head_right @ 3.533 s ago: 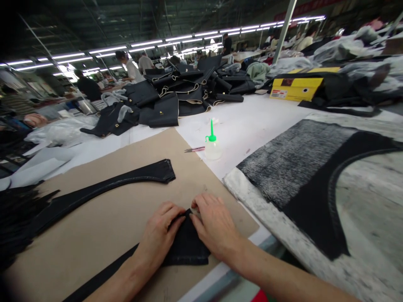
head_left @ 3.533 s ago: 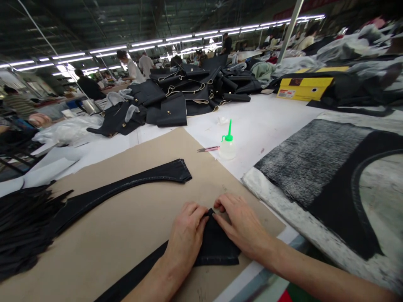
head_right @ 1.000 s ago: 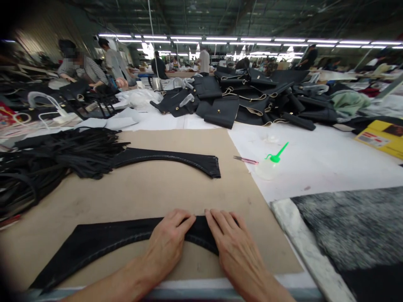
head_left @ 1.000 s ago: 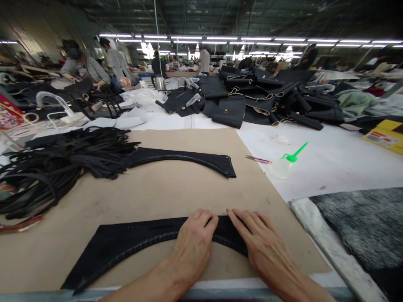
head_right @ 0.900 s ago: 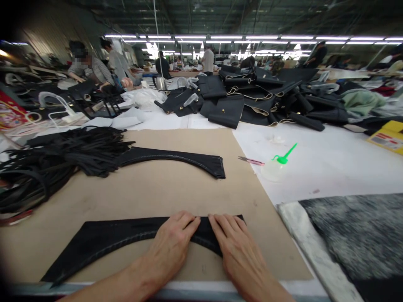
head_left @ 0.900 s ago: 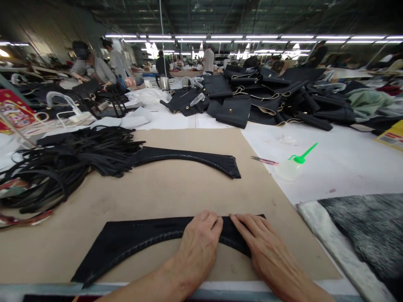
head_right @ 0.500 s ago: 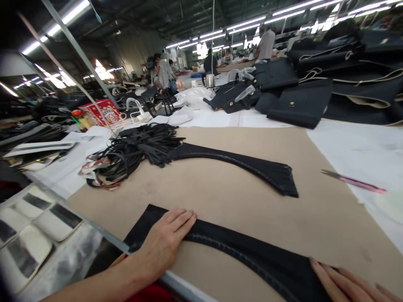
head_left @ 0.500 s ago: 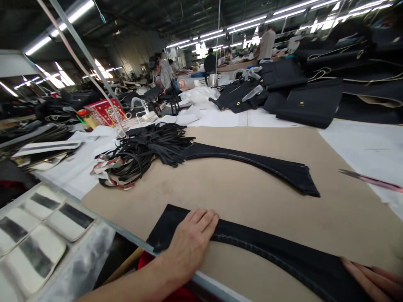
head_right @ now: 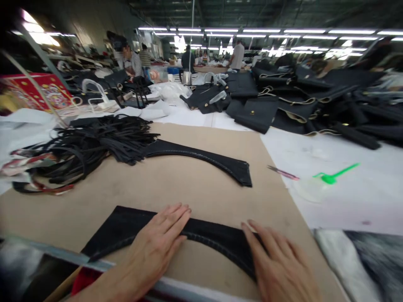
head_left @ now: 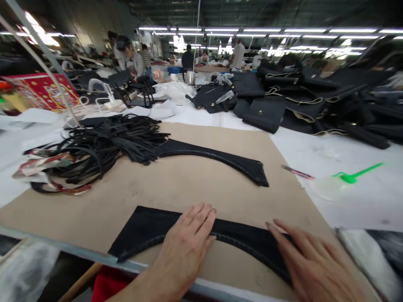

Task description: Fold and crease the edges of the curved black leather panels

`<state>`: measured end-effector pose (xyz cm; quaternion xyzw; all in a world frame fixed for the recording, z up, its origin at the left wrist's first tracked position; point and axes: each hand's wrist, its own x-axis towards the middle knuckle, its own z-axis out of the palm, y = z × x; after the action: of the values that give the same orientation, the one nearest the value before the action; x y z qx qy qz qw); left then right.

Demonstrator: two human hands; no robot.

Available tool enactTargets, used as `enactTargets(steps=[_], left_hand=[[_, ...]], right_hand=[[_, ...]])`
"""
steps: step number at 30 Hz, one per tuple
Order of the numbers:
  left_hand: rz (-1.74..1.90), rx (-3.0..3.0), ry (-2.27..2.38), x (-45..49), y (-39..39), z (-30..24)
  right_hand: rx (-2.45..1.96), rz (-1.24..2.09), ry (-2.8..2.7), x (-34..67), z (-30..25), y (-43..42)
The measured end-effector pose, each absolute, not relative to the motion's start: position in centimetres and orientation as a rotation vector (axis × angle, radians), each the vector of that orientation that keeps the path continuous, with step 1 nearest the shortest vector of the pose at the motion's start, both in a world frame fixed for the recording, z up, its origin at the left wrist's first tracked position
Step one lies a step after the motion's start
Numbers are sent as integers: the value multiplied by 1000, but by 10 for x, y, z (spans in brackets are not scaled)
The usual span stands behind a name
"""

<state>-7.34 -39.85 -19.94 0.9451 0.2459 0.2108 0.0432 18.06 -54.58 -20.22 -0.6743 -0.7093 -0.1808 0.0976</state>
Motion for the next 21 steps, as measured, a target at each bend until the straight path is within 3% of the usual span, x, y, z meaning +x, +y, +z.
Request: enactTargets(steps=[5,12,21], left_hand=[[494,2970,536,-42,-418,-214],[499,3236,487,-80,-403,-223],[541,3195,827,-168,-373,-236]], right_hand=[[-1910,-495,-2307,135,-206,-522],[-2083,-470,-2254,164,-221,-555],[-2142,-524,-2230,184,-218,-568]])
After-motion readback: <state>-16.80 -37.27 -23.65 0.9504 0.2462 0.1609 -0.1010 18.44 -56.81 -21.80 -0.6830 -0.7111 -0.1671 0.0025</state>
